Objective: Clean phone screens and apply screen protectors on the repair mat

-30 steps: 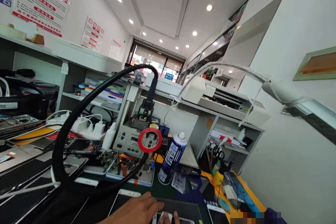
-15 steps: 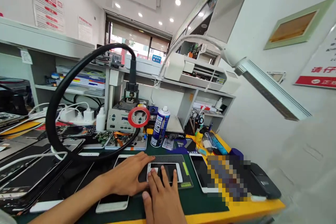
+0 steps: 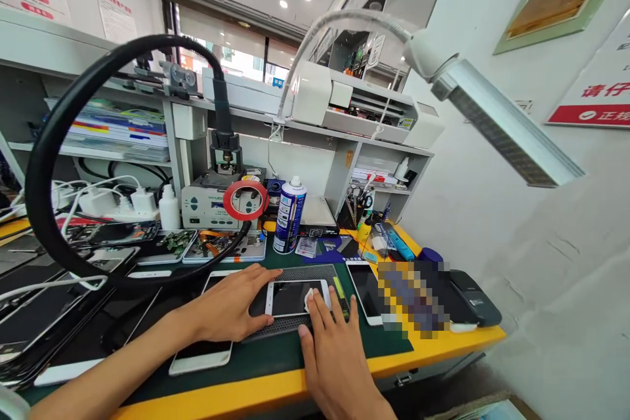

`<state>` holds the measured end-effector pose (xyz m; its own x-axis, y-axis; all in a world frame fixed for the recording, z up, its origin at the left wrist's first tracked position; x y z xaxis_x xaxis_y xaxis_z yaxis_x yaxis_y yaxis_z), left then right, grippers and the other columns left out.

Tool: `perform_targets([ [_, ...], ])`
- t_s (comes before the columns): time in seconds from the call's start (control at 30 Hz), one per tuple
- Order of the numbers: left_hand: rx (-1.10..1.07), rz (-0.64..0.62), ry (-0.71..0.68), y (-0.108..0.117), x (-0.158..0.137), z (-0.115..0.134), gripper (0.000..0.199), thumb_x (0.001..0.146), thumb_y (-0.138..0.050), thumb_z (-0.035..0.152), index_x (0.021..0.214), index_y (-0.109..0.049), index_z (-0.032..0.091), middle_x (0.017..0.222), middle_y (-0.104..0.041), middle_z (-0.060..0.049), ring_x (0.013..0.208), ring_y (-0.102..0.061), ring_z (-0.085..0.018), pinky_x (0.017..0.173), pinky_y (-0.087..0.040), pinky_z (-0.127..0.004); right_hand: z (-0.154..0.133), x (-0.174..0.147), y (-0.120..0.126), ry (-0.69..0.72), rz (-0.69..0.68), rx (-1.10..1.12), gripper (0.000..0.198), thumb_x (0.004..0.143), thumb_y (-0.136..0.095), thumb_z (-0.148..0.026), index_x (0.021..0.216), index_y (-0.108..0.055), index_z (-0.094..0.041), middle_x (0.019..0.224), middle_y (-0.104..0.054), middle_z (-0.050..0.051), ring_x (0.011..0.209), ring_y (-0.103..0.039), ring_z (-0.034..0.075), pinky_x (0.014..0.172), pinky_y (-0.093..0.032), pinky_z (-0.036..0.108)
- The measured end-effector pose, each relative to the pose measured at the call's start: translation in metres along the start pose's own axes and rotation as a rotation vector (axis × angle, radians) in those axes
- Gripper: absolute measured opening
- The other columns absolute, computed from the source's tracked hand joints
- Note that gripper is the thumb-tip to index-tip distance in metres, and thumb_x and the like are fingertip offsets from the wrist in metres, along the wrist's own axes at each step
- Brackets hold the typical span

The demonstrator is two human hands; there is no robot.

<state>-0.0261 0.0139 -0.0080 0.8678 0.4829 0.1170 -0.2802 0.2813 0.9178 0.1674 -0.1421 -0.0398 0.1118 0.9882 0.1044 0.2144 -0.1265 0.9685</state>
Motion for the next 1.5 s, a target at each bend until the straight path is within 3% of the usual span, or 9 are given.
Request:
perform_targets([
  [0.2, -0.026, -0.005, -0.028, 0.002, 0.001, 0.001, 0.074, 0.086, -0.06, 0.05, 0.151, -0.038, 0.021, 0.141, -0.056, -0.013, 0.13, -0.052, -0.033, 0.108, -0.043, -0.043, -0.004, 0.026, -0.007, -0.025, 0.016, -0.08, 0.062, 0.104, -0.016, -0.054, 0.155, -0.035, -0.024, 0.161, -0.028, -0.002, 0.152, -0.015, 0.035, 0.119, -0.007, 0.07],
  [0.33, -0.047, -0.005, -0.018, 0.001, 0.0, -0.003, 0.076, 0.085, -0.061, 0.047, 0.151, -0.036, 0.017, 0.141, -0.055, -0.015, 0.132, -0.05, -0.033, 0.108, -0.042, -0.043, -0.023, 0.042, -0.006, 0.054, -0.032, -0.097, 0.061, 0.105, -0.015, -0.052, 0.154, -0.036, -0.023, 0.161, -0.028, -0.001, 0.152, -0.015, 0.034, 0.119, -0.006, 0.069],
  [0.47, -0.055, 0.008, -0.036, -0.002, 0.0, -0.008, 0.076, 0.08, -0.059, 0.03, 0.151, -0.034, 0.016, 0.141, -0.055, -0.014, 0.131, -0.051, -0.032, 0.107, -0.044, -0.041, -0.047, 0.052, -0.009, 0.142, -0.084, -0.079, 0.061, 0.105, -0.014, -0.05, 0.155, -0.03, -0.019, 0.162, -0.025, 0.003, 0.153, -0.011, 0.033, 0.119, -0.005, 0.069],
  [0.63, -0.05, 0.031, -0.042, -0.005, 0.0, -0.011, 0.083, 0.071, -0.059, 0.019, 0.15, -0.035, 0.014, 0.139, -0.056, -0.015, 0.128, -0.053, -0.032, 0.105, -0.045, -0.041, -0.061, 0.051, -0.01, 0.191, -0.089, -0.046, 0.062, 0.105, -0.012, -0.049, 0.155, -0.031, -0.017, 0.162, -0.026, 0.005, 0.152, -0.011, 0.033, 0.119, -0.005, 0.069],
  [0.8, -0.073, 0.026, -0.034, -0.001, -0.001, -0.006, 0.077, 0.077, -0.064, 0.028, 0.149, -0.039, 0.017, 0.136, -0.058, -0.014, 0.128, -0.054, -0.031, 0.107, -0.045, -0.04, -0.062, 0.034, -0.005, 0.209, -0.04, 0.02, 0.061, 0.105, -0.014, -0.05, 0.154, -0.035, -0.021, 0.16, -0.032, 0.004, 0.152, -0.016, 0.033, 0.12, -0.005, 0.067],
  [1.0, -0.05, 0.022, -0.013, -0.001, -0.003, -0.002, 0.068, 0.086, -0.061, 0.04, 0.148, -0.041, 0.022, 0.143, -0.055, -0.013, 0.131, -0.052, -0.031, 0.109, -0.043, -0.042, -0.054, 0.015, 0.001, 0.174, 0.009, 0.11, 0.06, 0.105, -0.016, -0.053, 0.153, -0.039, -0.024, 0.159, -0.036, 0.003, 0.15, -0.021, 0.034, 0.12, -0.002, 0.067],
  [1.27, -0.055, 0.035, -0.004, 0.0, 0.001, -0.001, 0.074, 0.082, -0.065, 0.044, 0.146, -0.037, 0.02, 0.139, -0.058, -0.012, 0.129, -0.054, -0.029, 0.11, -0.042, -0.04, -0.018, 0.0, 0.006, 0.052, 0.049, 0.022, 0.06, 0.105, -0.018, -0.051, 0.153, -0.038, -0.02, 0.16, -0.035, 0.005, 0.152, -0.016, 0.035, 0.119, -0.002, 0.069],
  [1.5, -0.049, -0.02, 0.043, 0.011, -0.004, -0.003, 0.081, 0.075, -0.068, 0.05, 0.144, -0.039, 0.019, 0.137, -0.057, -0.014, 0.124, -0.056, -0.032, 0.102, -0.047, -0.039, -0.006, -0.001, 0.005, -0.004, 0.007, -0.011, 0.064, 0.104, -0.013, -0.053, 0.155, -0.034, -0.021, 0.161, -0.03, 0.003, 0.151, -0.018, 0.034, 0.119, -0.004, 0.069],
])
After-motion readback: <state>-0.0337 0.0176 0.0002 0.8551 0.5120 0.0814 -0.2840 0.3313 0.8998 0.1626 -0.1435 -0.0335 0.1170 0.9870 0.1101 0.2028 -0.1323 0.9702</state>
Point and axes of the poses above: each hand's wrist, its own x-axis towards the middle knuckle, its own y-axis out of the back of the hand, z = x × y, the point moved 1 cm from there along x, towards the middle knuckle
